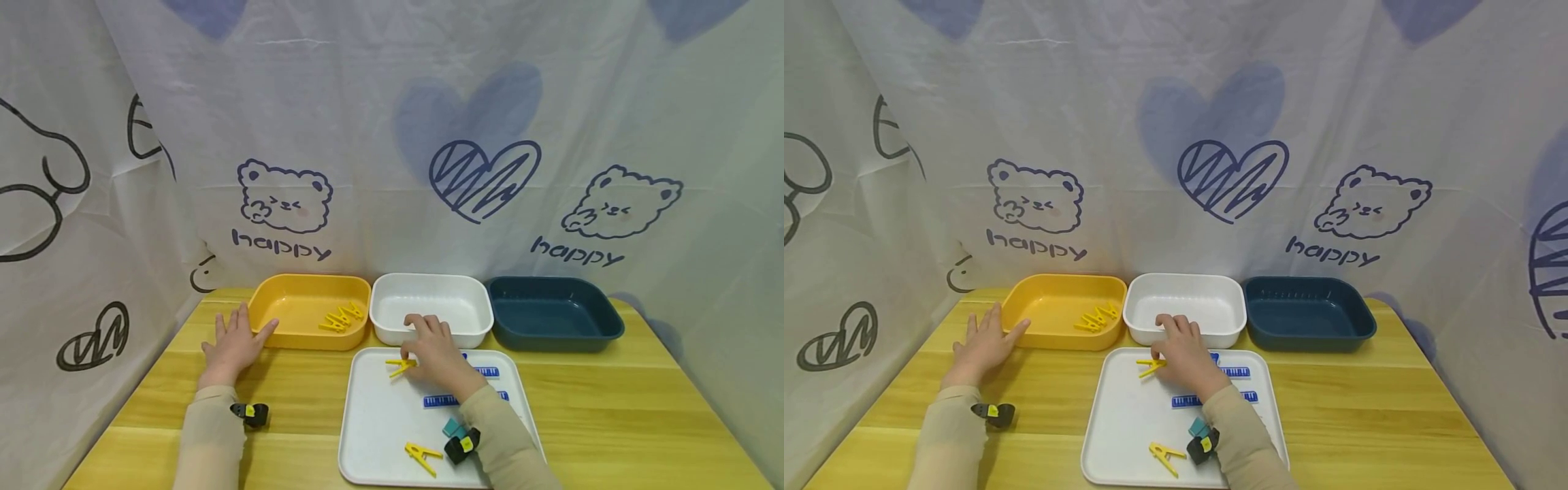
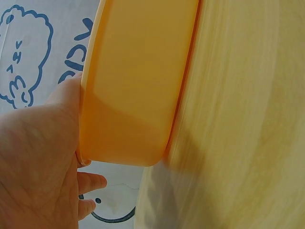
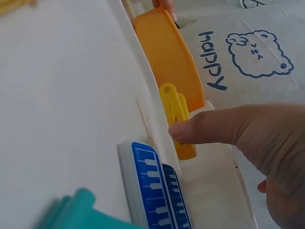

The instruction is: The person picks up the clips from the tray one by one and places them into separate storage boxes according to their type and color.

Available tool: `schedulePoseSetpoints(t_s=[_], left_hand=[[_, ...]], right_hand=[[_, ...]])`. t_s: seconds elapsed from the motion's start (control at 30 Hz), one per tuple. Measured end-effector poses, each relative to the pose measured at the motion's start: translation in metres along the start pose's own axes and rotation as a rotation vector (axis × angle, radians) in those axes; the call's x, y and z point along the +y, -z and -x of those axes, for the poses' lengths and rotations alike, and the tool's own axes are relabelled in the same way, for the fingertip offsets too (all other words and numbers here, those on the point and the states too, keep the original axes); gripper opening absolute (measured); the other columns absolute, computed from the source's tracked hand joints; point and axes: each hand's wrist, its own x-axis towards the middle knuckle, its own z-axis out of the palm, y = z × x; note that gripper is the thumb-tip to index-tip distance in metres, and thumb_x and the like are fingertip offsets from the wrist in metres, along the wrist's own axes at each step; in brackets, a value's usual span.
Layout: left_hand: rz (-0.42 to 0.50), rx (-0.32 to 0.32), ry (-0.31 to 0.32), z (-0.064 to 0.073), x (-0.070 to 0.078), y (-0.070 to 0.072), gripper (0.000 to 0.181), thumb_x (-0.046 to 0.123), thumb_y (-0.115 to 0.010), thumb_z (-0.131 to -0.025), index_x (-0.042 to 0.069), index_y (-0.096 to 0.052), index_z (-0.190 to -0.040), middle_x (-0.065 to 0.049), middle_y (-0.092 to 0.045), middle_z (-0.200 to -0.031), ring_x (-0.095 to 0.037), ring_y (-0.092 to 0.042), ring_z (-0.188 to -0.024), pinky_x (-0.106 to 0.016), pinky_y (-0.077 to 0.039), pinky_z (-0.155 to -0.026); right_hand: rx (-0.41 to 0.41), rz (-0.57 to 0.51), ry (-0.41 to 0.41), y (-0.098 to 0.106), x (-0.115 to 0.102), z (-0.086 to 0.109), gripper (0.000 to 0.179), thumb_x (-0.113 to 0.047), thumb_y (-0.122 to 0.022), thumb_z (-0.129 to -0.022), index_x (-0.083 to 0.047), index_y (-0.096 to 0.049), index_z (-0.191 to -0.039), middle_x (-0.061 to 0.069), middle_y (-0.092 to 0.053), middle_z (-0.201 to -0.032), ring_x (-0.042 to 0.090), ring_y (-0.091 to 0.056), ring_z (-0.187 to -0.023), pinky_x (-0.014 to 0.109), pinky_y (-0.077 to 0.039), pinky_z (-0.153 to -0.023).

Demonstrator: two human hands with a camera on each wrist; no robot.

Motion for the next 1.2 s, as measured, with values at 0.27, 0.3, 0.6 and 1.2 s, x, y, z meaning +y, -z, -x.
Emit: schedulePoseSetpoints(t_s=[0.27, 0.3, 0.6, 1.2], left_hand=[[0.003, -0.010, 0.008, 0.002, 0.002, 0.001, 0.104, 0.076, -0.027, -0.091, 0.001, 0.009, -0.155, -0.032, 0.002, -0.159, -0.051, 0.019, -0.144, -0.083, 0.003, -0.102], [0.006, -0.011, 0.009, 0.003, 0.002, 0.002, 0.104, 0.076, -0.027, -0.091, 0.001, 0.009, -0.155, -0.032, 0.002, -0.159, -0.051, 0.019, -0.144, -0.083, 0.003, -0.102], [0.005, -0.010, 0.010, 0.003, 0.002, 0.003, 0.104, 0.076, -0.027, -0.092, 0.001, 0.009, -0.155, -0.031, 0.002, -0.159, -0.052, 0.018, -0.144, -0.084, 0.003, -0.102], [0.007, -0.011, 0.017, 0.000, 0.001, 0.001, 0.105, 0.077, -0.027, -0.091, 0.001, 0.009, -0.155, -0.031, 0.001, -0.160, -0.051, 0.018, -0.145, -0.083, 0.003, -0.102]], right_hand=[[0.072, -0.040, 0.030, 0.004, -0.002, -0.001, 0.016, -0.032, -0.081, -0.077, -0.023, -0.071, -0.084, 0.002, -0.048, -0.137, 0.025, -0.038, -0.121, 0.041, -0.035, -0.101], [0.081, -0.042, 0.035, 0.004, -0.002, -0.001, 0.016, -0.032, -0.081, -0.077, -0.022, -0.071, -0.083, 0.001, -0.048, -0.136, 0.024, -0.038, -0.121, 0.041, -0.036, -0.101], [0.140, -0.053, 0.088, 0.006, -0.011, -0.009, 0.017, -0.037, -0.079, -0.077, -0.022, -0.071, -0.080, 0.000, -0.051, -0.131, 0.021, -0.040, -0.117, 0.038, -0.037, -0.099], [0.333, 0.036, 0.234, -0.001, -0.042, -0.042, 0.021, -0.038, -0.075, -0.076, -0.020, -0.064, -0.075, -0.003, -0.054, -0.103, 0.017, -0.046, -0.091, 0.029, -0.042, -0.073]])
